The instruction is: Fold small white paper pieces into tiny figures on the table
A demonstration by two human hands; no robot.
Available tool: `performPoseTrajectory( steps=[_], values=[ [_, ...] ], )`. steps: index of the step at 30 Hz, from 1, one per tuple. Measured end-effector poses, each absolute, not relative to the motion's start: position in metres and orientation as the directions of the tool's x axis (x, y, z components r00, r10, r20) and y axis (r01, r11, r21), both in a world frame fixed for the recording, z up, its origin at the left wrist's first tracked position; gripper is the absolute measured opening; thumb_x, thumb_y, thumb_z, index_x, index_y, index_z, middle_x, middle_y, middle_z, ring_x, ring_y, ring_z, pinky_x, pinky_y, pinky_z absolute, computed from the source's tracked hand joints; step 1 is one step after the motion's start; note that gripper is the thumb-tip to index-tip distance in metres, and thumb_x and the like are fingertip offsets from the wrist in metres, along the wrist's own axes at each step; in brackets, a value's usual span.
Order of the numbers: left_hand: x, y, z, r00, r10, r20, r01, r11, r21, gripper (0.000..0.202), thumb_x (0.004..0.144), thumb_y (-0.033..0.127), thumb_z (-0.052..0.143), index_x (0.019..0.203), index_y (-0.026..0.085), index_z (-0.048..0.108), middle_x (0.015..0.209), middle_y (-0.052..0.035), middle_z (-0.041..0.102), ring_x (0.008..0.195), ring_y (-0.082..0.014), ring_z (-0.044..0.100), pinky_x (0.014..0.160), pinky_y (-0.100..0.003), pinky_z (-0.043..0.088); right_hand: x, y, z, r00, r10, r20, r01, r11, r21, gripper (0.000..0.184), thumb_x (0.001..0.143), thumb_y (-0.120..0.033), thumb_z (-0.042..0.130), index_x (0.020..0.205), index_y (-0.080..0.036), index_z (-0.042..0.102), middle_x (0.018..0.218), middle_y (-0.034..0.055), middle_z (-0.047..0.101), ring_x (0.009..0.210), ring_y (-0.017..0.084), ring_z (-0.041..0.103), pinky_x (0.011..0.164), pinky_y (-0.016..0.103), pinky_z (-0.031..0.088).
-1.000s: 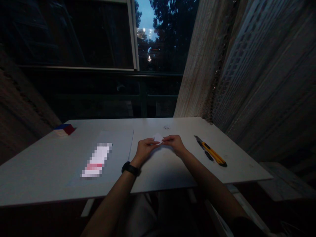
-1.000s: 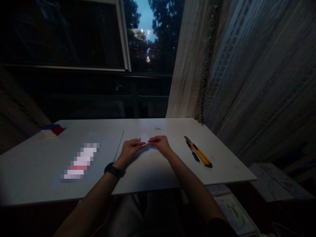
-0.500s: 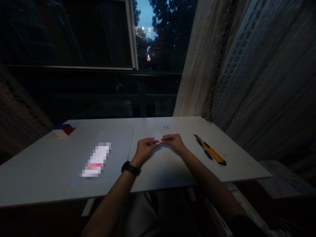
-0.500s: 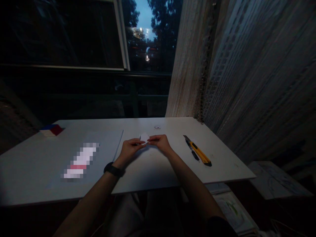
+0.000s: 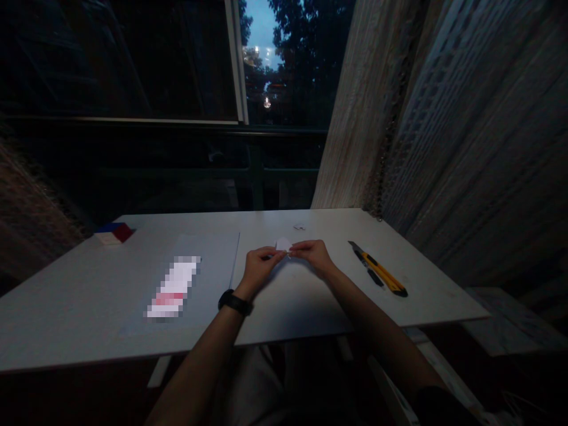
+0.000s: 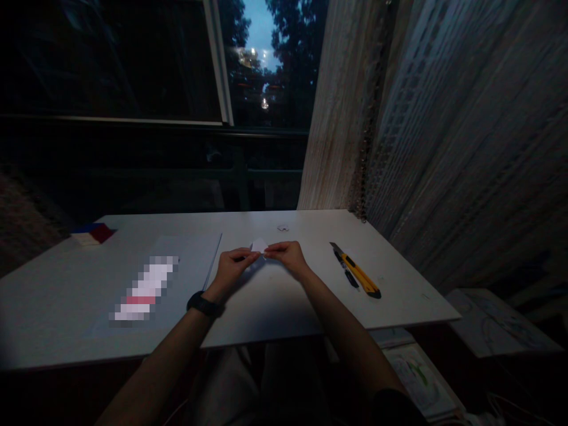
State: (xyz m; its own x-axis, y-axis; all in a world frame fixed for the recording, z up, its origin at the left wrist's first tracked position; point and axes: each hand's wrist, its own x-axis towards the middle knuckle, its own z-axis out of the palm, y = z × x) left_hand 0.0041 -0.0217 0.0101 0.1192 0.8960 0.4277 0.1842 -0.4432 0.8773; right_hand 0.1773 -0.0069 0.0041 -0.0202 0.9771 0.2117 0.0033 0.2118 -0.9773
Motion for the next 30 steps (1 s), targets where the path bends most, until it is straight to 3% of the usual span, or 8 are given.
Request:
performPoseTrajectory(
  steps=[7,10,12,14,18,24,30],
  values=[
    [0.008,-0.025,0.01,0.067,0.917,0.394,0.212,-0.399,0.892,0.023,0.065,0.039,0.066,0.068,0.017,0.071,0.069,-0.0056,0.069,0.066,-0.0177,0.06,0.062,-0.027,0.045,0.174,-0.007,0.002,0.026,0.98,0.196,-0.044,0.197,-0.979,0.028,0.039,-0.031,0.08,0.06,-0.016,0.07,0.063,0.0041,0.068,0.061,0.017,0.06,0.066,0.034,0.047],
    [0.008,-0.025,0.01,0.063,0.907,0.416,0.215,-0.42,0.882,0.03,0.067,0.038,0.066,0.089,0.019,0.071,0.082,-0.0061,0.069,0.07,-0.0163,0.06,0.063,-0.025,0.045,0.173,-0.006,0.001,0.042,0.977,0.209,-0.028,0.21,-0.977,0.025,0.042,-0.032,0.079,0.059,-0.017,0.069,0.061,0.0036,0.067,0.06,0.017,0.06,0.065,0.033,0.046],
    [0.007,-0.025,0.011,0.077,0.899,0.43,0.229,-0.436,0.87,0.045,0.067,0.036,0.067,0.109,0.021,0.063,0.085,-0.0048,0.069,0.067,-0.0134,0.058,0.061,-0.023,0.045,0.172,-0.006,0.0,0.058,0.976,0.211,-0.013,0.212,-0.977,0.024,0.043,-0.032,0.079,0.058,-0.017,0.069,0.06,0.0034,0.067,0.059,0.017,0.059,0.064,0.033,0.045],
    [0.006,-0.025,0.011,0.088,0.896,0.435,0.237,-0.443,0.865,0.052,0.068,0.035,0.067,0.117,0.023,0.057,0.085,-0.0039,0.068,0.064,-0.0118,0.057,0.06,-0.022,0.044,0.171,-0.007,-0.001,0.072,0.975,0.21,-0.006,0.211,-0.977,0.023,0.043,-0.031,0.079,0.057,-0.017,0.068,0.059,0.0031,0.066,0.058,0.017,0.059,0.064,0.033,0.045],
    [0.005,-0.022,0.009,0.106,0.904,0.413,0.194,-0.426,0.884,0.034,0.07,0.036,0.064,0.1,0.02,0.067,0.092,-0.0067,0.068,0.072,-0.0143,0.059,0.062,-0.023,0.045,0.167,-0.009,0.0,0.091,0.967,0.236,-0.002,0.237,-0.971,0.022,0.045,-0.031,0.078,0.058,-0.017,0.067,0.061,0.0032,0.066,0.061,0.017,0.059,0.066,0.032,0.046],
    [0.005,-0.015,0.007,0.066,0.941,0.333,0.073,-0.337,0.939,0.029,0.066,0.037,0.067,0.084,0.014,0.066,0.067,-0.0037,0.065,0.057,-0.0123,0.057,0.053,-0.022,0.044,0.163,-0.011,0.004,0.068,0.967,0.246,-0.023,0.248,-0.968,0.031,0.044,-0.03,0.078,0.069,-0.017,0.067,0.065,0.0026,0.066,0.066,0.018,0.061,0.065,0.031,0.047],
    [0.005,-0.017,0.01,0.081,0.944,0.32,0.025,-0.323,0.946,0.027,0.064,0.036,0.068,0.079,0.014,0.061,0.063,-0.002,0.062,0.056,-0.0113,0.056,0.052,-0.021,0.042,0.163,-0.011,0.003,0.066,0.963,0.261,-0.025,0.263,-0.964,0.033,0.044,-0.033,0.078,0.07,-0.016,0.066,0.067,0.0032,0.066,0.066,0.018,0.062,0.064,0.03,0.048]
  ],
)
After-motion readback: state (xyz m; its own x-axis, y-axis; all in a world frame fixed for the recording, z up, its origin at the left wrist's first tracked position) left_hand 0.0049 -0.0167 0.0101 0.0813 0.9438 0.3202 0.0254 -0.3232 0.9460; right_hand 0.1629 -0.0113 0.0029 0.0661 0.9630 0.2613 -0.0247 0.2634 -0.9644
